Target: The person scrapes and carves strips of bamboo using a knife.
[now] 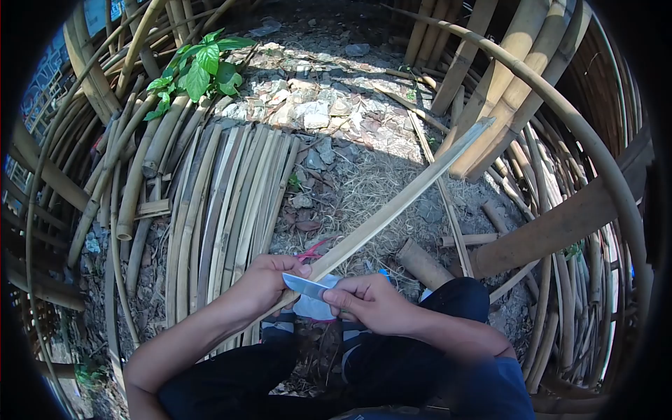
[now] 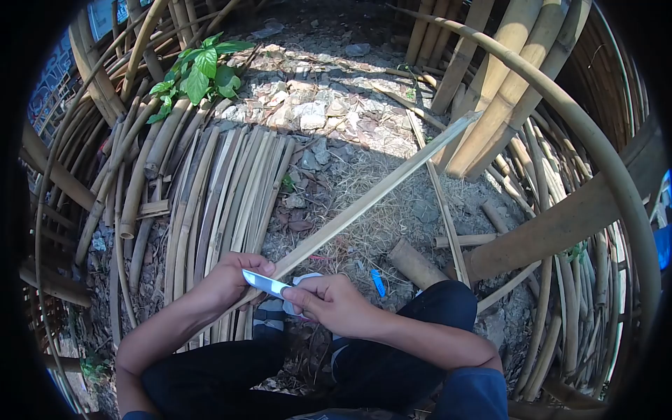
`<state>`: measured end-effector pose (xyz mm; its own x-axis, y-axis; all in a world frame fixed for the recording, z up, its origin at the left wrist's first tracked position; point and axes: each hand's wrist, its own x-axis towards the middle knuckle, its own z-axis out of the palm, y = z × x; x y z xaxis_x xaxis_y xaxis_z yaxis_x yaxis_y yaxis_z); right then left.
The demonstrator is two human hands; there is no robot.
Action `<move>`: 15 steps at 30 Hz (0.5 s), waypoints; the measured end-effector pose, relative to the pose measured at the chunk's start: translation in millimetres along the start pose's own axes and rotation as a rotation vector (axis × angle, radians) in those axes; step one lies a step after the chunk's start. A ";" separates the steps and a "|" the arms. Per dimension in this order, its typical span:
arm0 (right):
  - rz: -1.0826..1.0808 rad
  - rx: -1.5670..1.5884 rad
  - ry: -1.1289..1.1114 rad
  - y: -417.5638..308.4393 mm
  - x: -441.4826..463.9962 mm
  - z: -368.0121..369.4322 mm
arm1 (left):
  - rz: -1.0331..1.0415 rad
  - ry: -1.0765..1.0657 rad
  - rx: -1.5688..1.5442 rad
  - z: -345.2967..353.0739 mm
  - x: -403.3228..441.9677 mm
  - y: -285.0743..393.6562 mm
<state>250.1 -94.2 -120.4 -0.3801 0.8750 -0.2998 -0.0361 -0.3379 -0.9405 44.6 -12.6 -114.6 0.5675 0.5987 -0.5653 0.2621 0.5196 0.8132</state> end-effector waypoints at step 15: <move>0.021 -0.057 0.140 0.9 6.1 -19.2 | 0.095 0.035 -0.075 -4.0 -5.8 1.4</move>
<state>265.6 -82.5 -126.2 -0.2475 0.9091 -0.3352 0.0243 -0.3400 -0.9401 38.5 -12.9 -110.8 0.5587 0.6677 -0.4920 0.1484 0.5032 0.8514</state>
